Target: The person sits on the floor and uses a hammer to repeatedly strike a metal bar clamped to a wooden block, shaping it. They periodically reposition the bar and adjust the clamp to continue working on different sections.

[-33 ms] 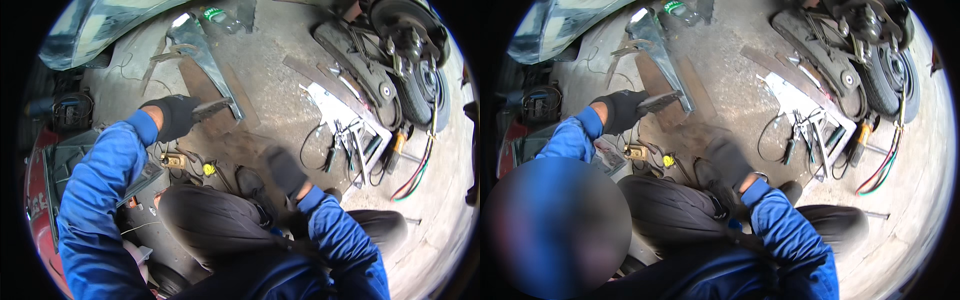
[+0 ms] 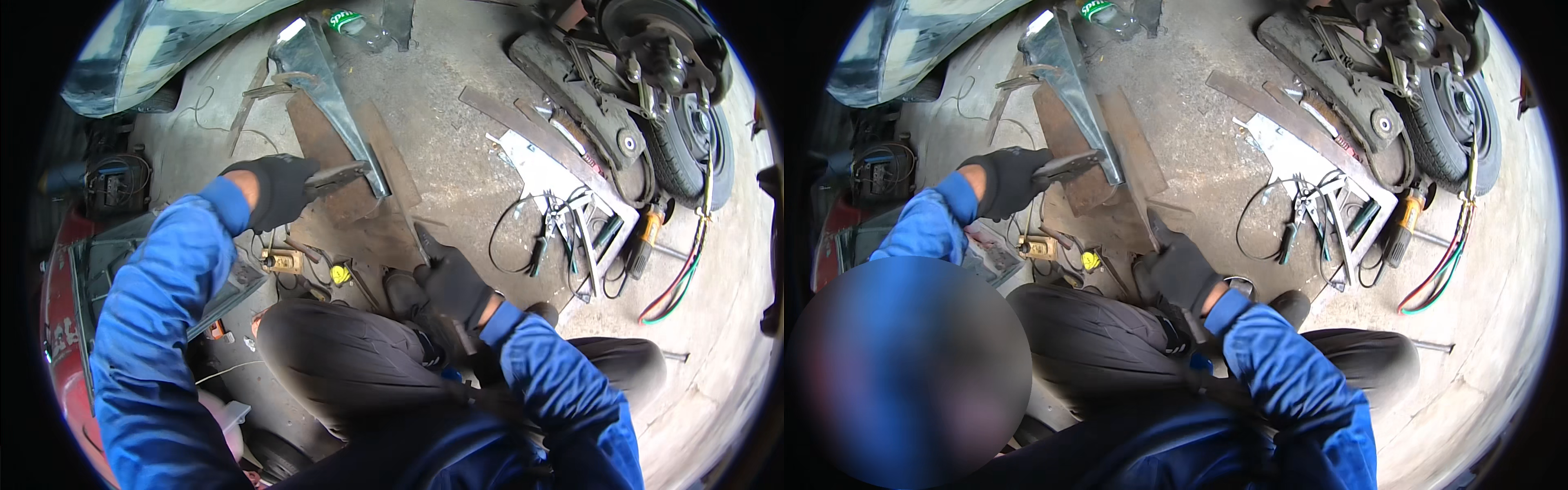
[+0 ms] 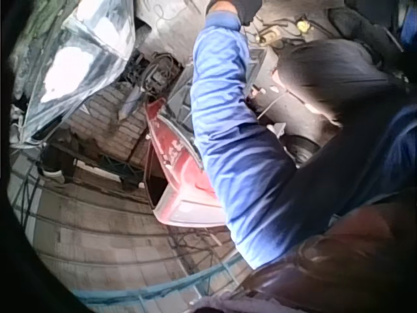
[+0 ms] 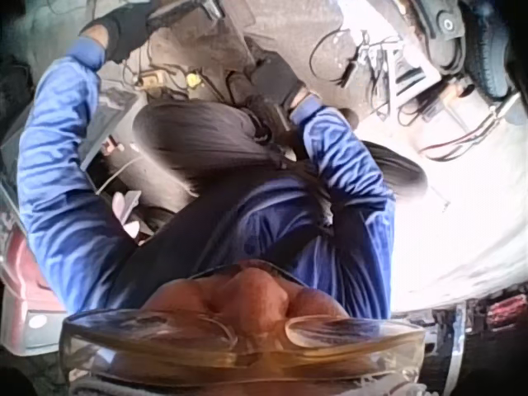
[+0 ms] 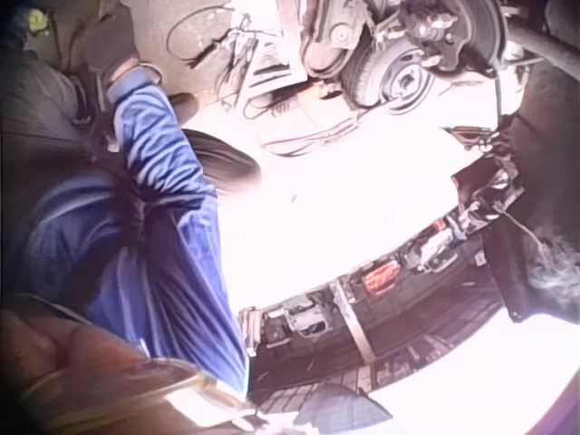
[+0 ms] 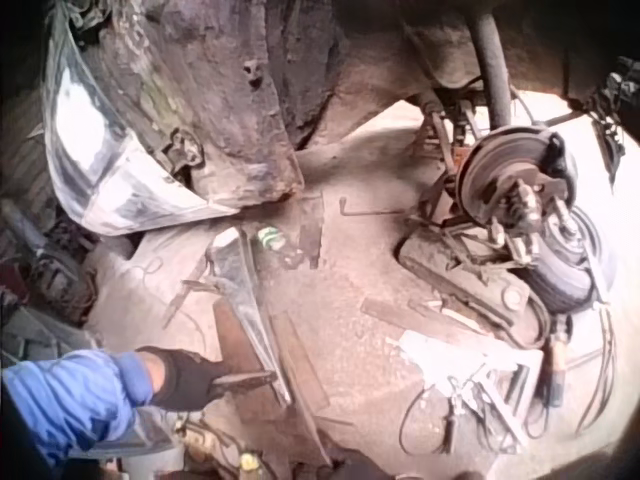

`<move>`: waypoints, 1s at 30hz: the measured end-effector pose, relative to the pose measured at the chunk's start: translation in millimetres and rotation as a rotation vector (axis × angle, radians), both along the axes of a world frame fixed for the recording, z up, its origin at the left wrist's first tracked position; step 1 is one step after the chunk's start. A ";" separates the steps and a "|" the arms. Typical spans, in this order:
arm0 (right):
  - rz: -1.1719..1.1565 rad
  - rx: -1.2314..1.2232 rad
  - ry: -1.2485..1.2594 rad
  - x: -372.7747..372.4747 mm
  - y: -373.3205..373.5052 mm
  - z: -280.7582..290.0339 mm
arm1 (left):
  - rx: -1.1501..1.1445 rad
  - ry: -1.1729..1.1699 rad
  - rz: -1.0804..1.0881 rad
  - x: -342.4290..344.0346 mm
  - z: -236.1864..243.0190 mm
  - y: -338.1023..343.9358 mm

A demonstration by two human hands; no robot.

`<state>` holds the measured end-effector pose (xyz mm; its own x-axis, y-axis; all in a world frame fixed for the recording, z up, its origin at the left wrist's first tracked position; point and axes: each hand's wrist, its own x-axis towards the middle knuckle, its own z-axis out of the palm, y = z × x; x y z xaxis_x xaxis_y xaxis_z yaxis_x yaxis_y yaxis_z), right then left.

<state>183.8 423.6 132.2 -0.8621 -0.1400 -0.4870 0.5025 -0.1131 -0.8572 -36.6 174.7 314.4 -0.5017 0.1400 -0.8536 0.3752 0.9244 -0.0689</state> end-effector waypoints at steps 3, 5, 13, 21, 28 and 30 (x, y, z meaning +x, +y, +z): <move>0.014 0.187 0.132 18.5 -16.6 -25.3 | 0.243 0.245 -0.394 11.7 -0.5 2.3; -0.121 0.246 0.023 22.9 -1.0 -29.5 | -0.011 0.020 0.024 7.6 1.2 3.8; -0.054 0.193 0.100 8.5 -34.9 6.7 | 0.009 0.089 -0.116 -3.0 -4.5 -1.5; -0.303 0.125 -0.012 -22.0 75.2 0.2 | 0.139 0.168 -0.242 0.6 -18.1 -28.9; 0.237 0.459 0.117 5.2 -8.9 -22.0 | 0.179 0.156 -0.279 1.6 -17.3 -33.3; 0.097 -0.080 0.015 15.7 5.0 -32.3 | 0.184 0.187 -0.327 3.2 -14.1 -30.2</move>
